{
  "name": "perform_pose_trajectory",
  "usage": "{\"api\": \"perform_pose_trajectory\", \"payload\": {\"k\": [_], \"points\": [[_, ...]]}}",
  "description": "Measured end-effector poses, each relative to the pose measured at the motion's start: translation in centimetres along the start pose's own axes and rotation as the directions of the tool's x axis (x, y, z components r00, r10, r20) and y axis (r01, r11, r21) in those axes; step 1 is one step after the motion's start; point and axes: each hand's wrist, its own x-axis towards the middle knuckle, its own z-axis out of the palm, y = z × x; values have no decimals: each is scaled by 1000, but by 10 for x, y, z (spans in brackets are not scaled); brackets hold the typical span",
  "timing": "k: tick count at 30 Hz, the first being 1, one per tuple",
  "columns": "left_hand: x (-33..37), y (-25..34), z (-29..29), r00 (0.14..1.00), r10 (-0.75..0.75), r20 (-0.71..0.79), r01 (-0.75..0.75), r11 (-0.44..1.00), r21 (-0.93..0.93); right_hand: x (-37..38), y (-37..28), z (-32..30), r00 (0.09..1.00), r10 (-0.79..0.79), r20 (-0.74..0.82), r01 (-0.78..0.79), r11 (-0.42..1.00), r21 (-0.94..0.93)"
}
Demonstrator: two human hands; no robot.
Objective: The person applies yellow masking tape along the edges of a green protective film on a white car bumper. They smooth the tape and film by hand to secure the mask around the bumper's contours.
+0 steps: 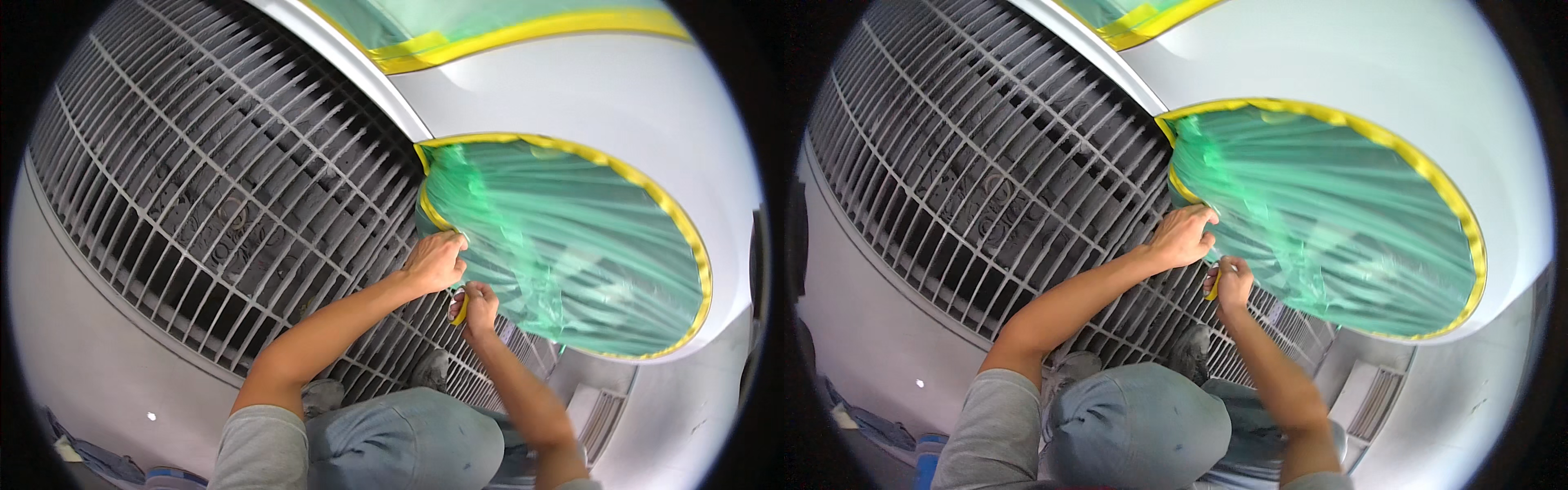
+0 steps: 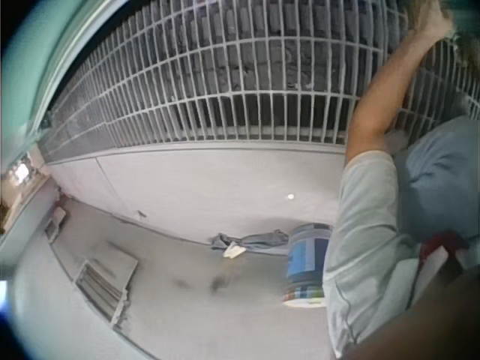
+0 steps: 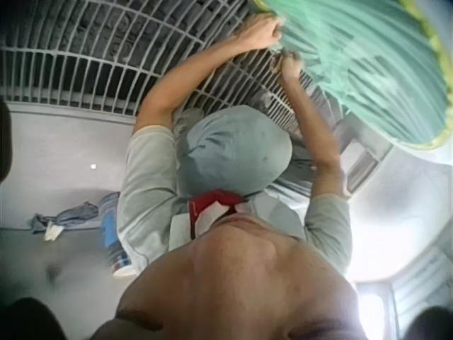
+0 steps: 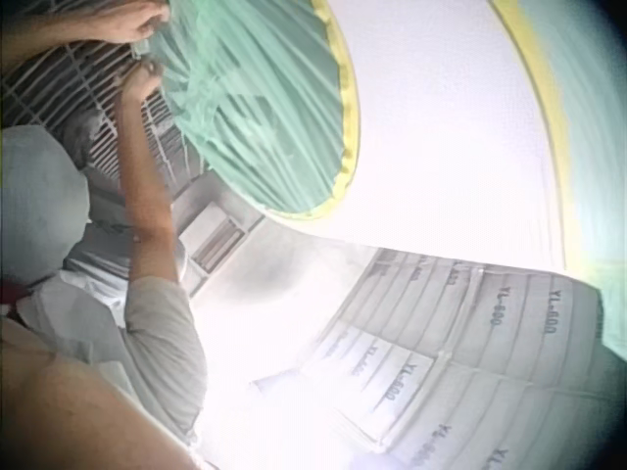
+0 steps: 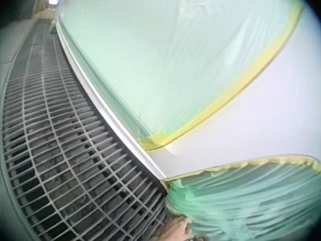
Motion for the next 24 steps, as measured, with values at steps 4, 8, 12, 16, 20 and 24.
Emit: {"api": "perform_pose_trajectory", "payload": {"k": [4,8,12,16,20,24], "points": [[-33,27,0,993,12,120,-17,999,48,-17,-1,-27,908,-104,405,215,947,-239],[-48,42,14,922,-108,372,37,981,193,-17,0,-52,777,-349,524,519,826,-218],[-37,77,47,853,-115,509,7,978,208,-9,16,-108,807,-311,503,441,883,-161],[-4,147,101,664,-279,694,-82,895,439,9,45,-167,898,-240,369,188,967,169],[15,232,168,540,-179,823,-351,841,413,21,84,-207,936,-262,237,153,905,398],[8,352,204,717,421,555,-600,778,185,17,125,-244,968,-158,195,17,817,576]]}}
